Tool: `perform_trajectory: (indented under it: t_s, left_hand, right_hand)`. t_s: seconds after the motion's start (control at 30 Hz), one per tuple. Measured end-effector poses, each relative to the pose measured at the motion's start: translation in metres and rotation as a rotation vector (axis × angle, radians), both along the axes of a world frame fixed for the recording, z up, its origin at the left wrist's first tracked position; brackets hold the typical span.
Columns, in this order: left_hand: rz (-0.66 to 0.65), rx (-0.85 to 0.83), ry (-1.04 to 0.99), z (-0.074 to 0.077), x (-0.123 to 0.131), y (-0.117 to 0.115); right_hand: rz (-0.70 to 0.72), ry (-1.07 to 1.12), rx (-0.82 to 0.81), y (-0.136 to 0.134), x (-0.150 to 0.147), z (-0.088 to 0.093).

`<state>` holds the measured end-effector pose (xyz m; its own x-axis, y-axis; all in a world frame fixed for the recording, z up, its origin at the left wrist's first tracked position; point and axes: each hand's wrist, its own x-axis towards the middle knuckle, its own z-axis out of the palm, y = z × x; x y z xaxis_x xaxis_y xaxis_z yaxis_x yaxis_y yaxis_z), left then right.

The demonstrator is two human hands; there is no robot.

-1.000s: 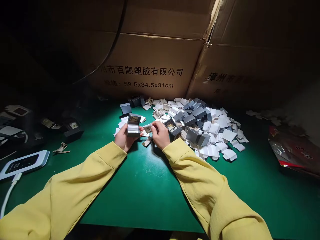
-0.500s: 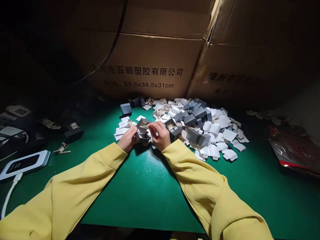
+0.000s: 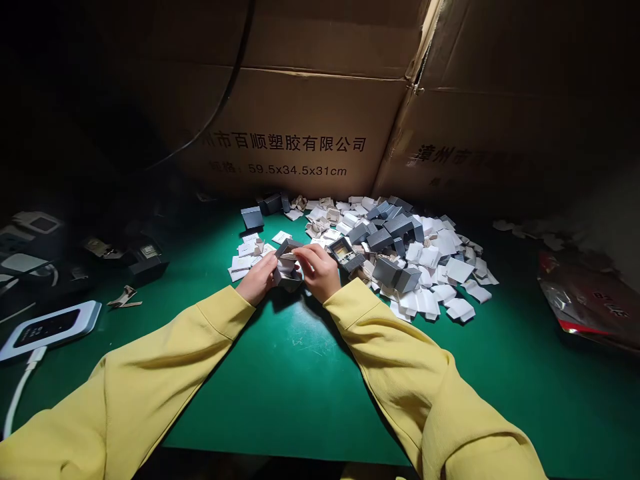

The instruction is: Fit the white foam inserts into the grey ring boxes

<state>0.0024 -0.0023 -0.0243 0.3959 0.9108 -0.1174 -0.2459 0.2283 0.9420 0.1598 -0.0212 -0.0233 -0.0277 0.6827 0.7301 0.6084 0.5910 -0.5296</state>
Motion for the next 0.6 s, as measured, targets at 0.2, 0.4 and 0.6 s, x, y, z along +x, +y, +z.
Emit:
perform_trajectory:
  t_s: [0.2, 0.4, 0.6]
  left_hand:
    - [-0.032, 0.08, 0.111, 0.007, 0.0, -0.004]
    - [-0.066, 0.097, 0.149, 0.011, 0.001, -0.006]
    - [-0.048, 0.099, 0.163, 0.011, 0.001, -0.006]
  right_hand:
    - [-0.033, 0.022, 0.062, 0.002, 0.001, 0.001]
    - [-0.084, 0.065, 0.078, 0.004, 0.002, -0.004]
    - [-0.137, 0.075, 0.021, 0.005, 0.001, -0.003]
